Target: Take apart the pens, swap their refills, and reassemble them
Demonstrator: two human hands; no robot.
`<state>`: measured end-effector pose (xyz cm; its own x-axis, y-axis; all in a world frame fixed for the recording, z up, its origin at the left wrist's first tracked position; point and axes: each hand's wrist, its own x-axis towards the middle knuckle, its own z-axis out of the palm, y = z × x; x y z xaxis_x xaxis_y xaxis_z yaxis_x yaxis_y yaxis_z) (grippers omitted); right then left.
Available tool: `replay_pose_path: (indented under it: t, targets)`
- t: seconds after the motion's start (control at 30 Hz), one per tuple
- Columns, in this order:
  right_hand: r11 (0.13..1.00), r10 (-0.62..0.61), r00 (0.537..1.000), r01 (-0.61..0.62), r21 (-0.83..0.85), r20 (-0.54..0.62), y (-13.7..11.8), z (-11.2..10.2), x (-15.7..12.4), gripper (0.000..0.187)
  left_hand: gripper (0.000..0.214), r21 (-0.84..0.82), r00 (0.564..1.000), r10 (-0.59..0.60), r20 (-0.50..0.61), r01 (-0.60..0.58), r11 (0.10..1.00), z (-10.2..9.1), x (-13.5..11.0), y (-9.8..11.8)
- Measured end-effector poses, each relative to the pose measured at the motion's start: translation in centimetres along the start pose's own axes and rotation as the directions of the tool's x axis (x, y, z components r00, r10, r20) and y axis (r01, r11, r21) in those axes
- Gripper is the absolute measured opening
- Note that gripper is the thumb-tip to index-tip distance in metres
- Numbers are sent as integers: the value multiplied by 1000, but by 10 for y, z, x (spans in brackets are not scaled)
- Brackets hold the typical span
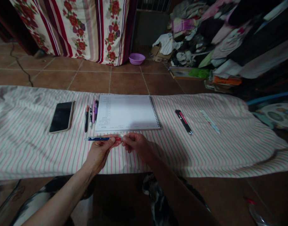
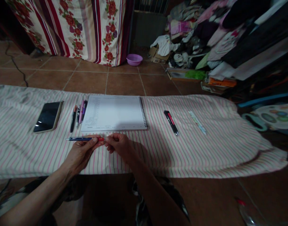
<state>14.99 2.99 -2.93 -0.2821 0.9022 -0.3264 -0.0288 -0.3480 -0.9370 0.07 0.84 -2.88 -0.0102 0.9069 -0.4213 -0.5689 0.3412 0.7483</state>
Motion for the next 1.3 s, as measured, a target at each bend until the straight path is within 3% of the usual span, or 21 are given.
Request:
replay_pose_path:
  t: [0.37,0.77,1.3]
  targets:
    - [997,0,999,2,75,-34,5,0,2,24,20,-23,1000,-1,-31,0,1000,1,0,0]
    - [989,-17,999,13,-147,-29,-9,3,-3,36,17,-36,1000,18,-14,-18,999,-1,1,-1]
    - [1000,-12,1000,12,2,-25,0,0,1,19,18,-21,1000,19,-9,-19,1000,0,0,0]
